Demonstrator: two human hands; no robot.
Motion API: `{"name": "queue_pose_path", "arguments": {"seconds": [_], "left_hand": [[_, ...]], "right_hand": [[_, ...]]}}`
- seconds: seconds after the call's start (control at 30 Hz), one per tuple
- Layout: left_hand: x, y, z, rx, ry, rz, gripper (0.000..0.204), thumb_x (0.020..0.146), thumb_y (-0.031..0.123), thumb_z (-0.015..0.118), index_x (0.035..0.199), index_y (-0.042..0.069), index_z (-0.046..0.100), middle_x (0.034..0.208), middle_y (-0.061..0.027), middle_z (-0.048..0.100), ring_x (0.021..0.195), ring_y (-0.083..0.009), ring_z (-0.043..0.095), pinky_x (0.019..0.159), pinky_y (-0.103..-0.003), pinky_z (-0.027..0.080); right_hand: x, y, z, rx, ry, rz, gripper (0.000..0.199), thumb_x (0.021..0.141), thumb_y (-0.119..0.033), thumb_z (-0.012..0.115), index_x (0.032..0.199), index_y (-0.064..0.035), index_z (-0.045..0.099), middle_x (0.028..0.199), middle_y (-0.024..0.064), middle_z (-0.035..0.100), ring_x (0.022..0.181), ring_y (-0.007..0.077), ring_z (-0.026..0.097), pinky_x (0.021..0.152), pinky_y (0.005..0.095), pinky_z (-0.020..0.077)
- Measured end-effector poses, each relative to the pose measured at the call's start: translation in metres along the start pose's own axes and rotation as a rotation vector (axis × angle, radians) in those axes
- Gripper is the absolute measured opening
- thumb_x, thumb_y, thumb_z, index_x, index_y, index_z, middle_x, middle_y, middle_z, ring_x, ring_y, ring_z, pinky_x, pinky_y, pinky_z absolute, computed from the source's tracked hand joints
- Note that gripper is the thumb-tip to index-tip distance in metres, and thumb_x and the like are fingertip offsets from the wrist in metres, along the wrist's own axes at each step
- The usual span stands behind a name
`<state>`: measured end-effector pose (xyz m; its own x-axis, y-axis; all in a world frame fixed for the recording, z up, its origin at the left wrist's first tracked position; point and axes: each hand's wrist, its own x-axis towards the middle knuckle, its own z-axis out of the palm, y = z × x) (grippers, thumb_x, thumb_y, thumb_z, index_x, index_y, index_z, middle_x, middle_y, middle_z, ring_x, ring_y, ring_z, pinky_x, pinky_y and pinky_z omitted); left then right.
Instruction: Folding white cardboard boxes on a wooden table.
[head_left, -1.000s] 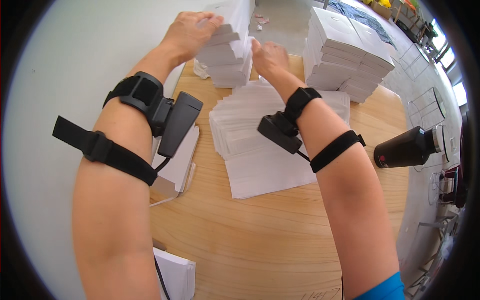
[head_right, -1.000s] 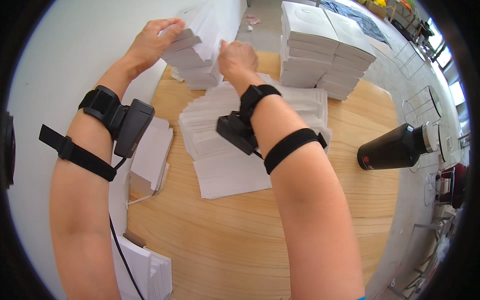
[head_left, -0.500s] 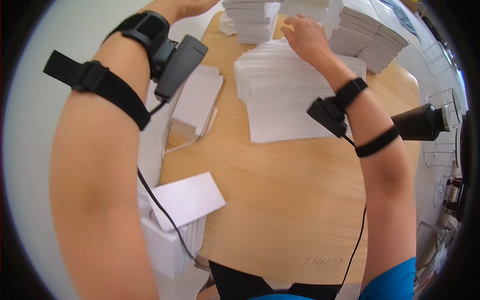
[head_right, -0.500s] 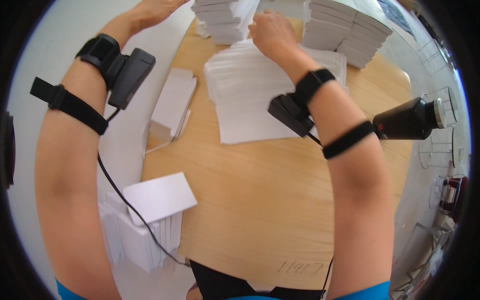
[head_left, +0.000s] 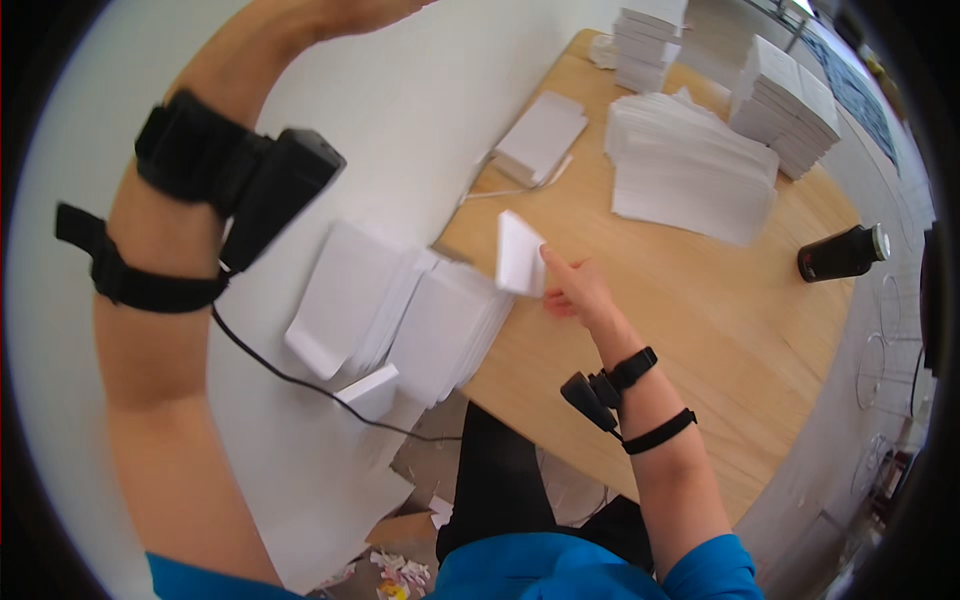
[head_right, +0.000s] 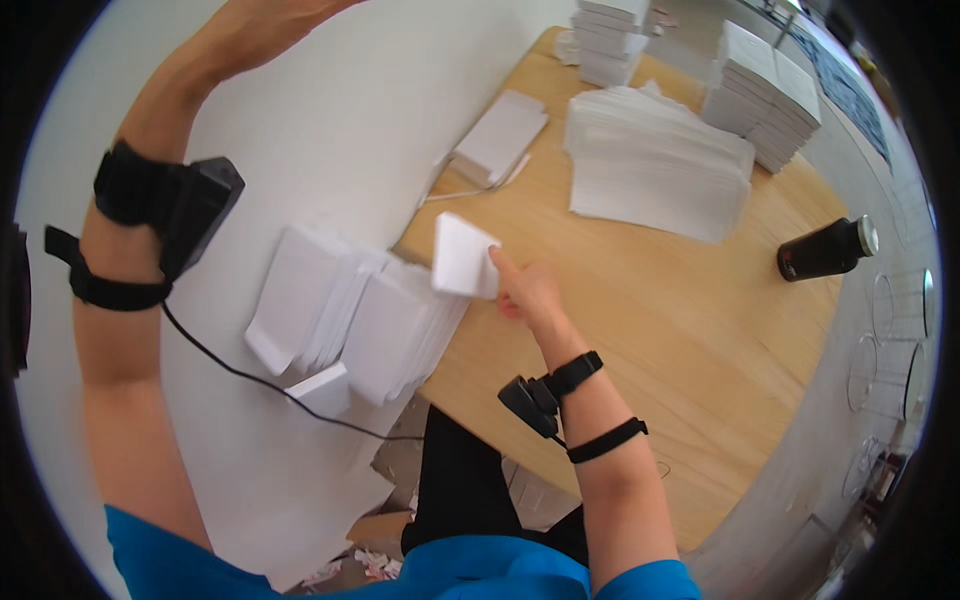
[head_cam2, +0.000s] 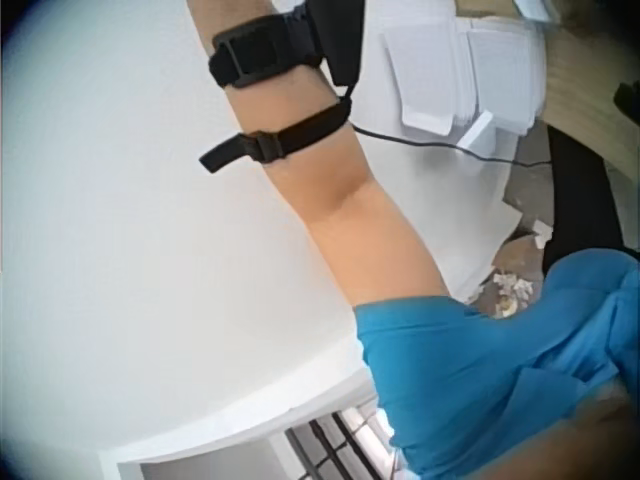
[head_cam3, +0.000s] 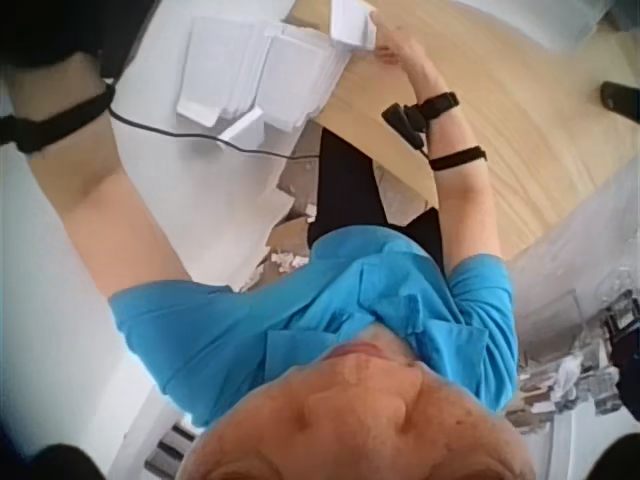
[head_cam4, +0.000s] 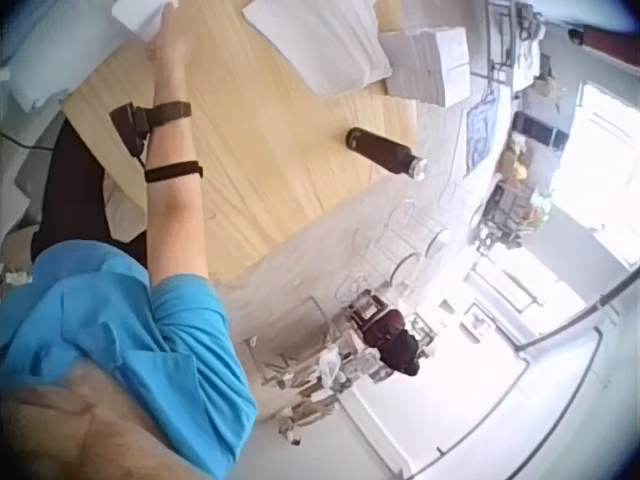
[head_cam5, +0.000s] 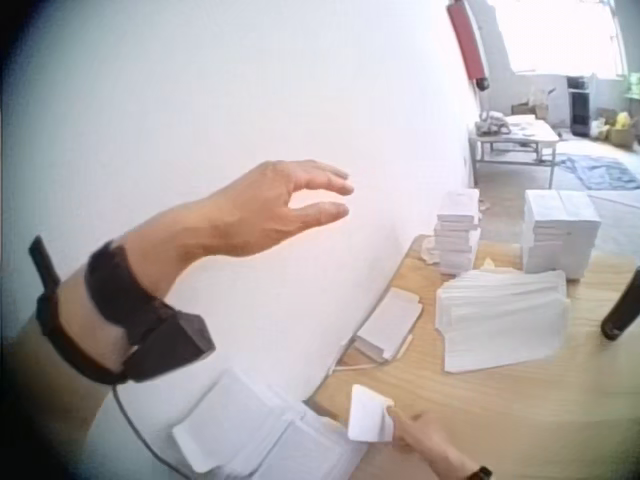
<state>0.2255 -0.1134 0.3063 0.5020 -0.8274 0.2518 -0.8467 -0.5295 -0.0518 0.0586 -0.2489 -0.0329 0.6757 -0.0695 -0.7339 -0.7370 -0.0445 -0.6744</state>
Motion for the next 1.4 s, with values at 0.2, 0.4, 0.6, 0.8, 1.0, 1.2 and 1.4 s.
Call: {"name": "queue_pose_path", "arguments": {"seconds": [0.2, 0.4, 0.6, 0.8, 1.0, 1.2, 1.4], "left_hand": [[-0.122, 0.004, -0.016, -0.162, 0.624, -0.075, 0.026, 0.099, 0.018, 0.058, 0.116, 0.001, 0.066, 0.123, -0.0171, 0.066, 0.117, -0.0268, 0.061, 0.104, -0.039, 0.046], [-0.240, 0.059, -0.025, -0.307, 0.686, -0.147, 0.024, 0.096, 0.010, 0.057, 0.115, -0.002, 0.066, 0.097, -0.0107, 0.070, 0.081, -0.0174, 0.067, 0.076, -0.027, 0.052], [-0.415, 0.184, 0.100, -0.876, 0.588, -0.888, 0.014, 0.099, 0.009, 0.053, 0.098, 0.001, 0.065, 0.088, -0.0051, 0.064, 0.068, -0.0100, 0.057, 0.065, -0.025, 0.048], [-0.574, 0.305, 0.353, -0.803, -0.126, -1.391, 0.044, 0.084, 0.020, 0.073, 0.124, 0.005, 0.060, 0.123, -0.0172, 0.062, 0.106, -0.0330, 0.062, 0.089, -0.042, 0.050], [-0.564, 0.321, 0.476, -0.612, -0.543, -1.227, 0.048, 0.085, 0.017, 0.071, 0.130, 0.007, 0.057, 0.137, -0.0172, 0.052, 0.127, -0.0405, 0.046, 0.107, -0.046, 0.039], [-0.538, 0.220, 0.576, -0.417, -0.543, -0.779, 0.039, 0.088, 0.018, 0.068, 0.125, 0.006, 0.061, 0.122, -0.0174, 0.062, 0.115, -0.0382, 0.057, 0.100, -0.045, 0.046], [-0.408, 0.198, 0.673, -0.558, -0.450, -0.645, 0.038, 0.088, 0.018, 0.067, 0.124, 0.006, 0.062, 0.121, -0.0177, 0.062, 0.114, -0.0377, 0.058, 0.099, -0.045, 0.047]], "right_hand": [[-0.013, 0.026, 0.054, -0.135, 0.579, -0.321, 0.058, 0.082, -0.023, 0.074, 0.122, 0.0105, 0.048, 0.114, 0.0300, 0.059, 0.096, 0.0393, 0.066, 0.082, 0.0463, 0.0534], [-0.075, 0.043, 0.055, -0.389, 0.620, -0.935, 0.059, 0.078, 0.011, 0.058, 0.135, 0.0002, 0.045, 0.135, 0.0262, 0.045, 0.111, 0.0370, 0.055, 0.093, 0.0455, 0.0474], [-0.100, 0.113, 0.031, -0.328, 0.558, -0.669, 0.053, 0.083, 0.009, 0.058, 0.134, -0.0002, 0.047, 0.134, 0.0210, 0.047, 0.087, 0.0239, 0.061, 0.073, 0.0315, 0.0531], [-0.097, 0.165, 0.012, -0.644, 0.524, -0.938, 0.050, 0.086, 0.006, 0.059, 0.134, 0.0015, 0.048, 0.137, 0.0199, 0.049, 0.080, 0.0221, 0.061, 0.066, 0.0317, 0.0519], [-0.102, 0.151, -0.006, -1.029, 0.575, -1.053, 0.041, 0.086, 0.007, 0.057, 0.127, 0.0024, 0.054, 0.135, 0.0211, 0.053, 0.093, 0.0303, 0.063, 0.079, 0.0364, 0.0520], [-0.096, 0.167, 0.006, -0.878, 0.485, -0.971, 0.029, 0.079, 0.002, 0.065, 0.107, 0.0003, 0.066, 0.123, 0.0233, 0.062, 0.093, 0.0329, 0.064, 0.071, 0.0385, 0.0518], [-0.109, 0.157, -0.006, -1.001, 0.393, -0.951, 0.030, 0.076, -0.003, 0.069, 0.106, -0.0048, 0.069, 0.120, 0.0199, 0.064, 0.086, 0.0251, 0.064, 0.063, 0.0316, 0.0488]]}}
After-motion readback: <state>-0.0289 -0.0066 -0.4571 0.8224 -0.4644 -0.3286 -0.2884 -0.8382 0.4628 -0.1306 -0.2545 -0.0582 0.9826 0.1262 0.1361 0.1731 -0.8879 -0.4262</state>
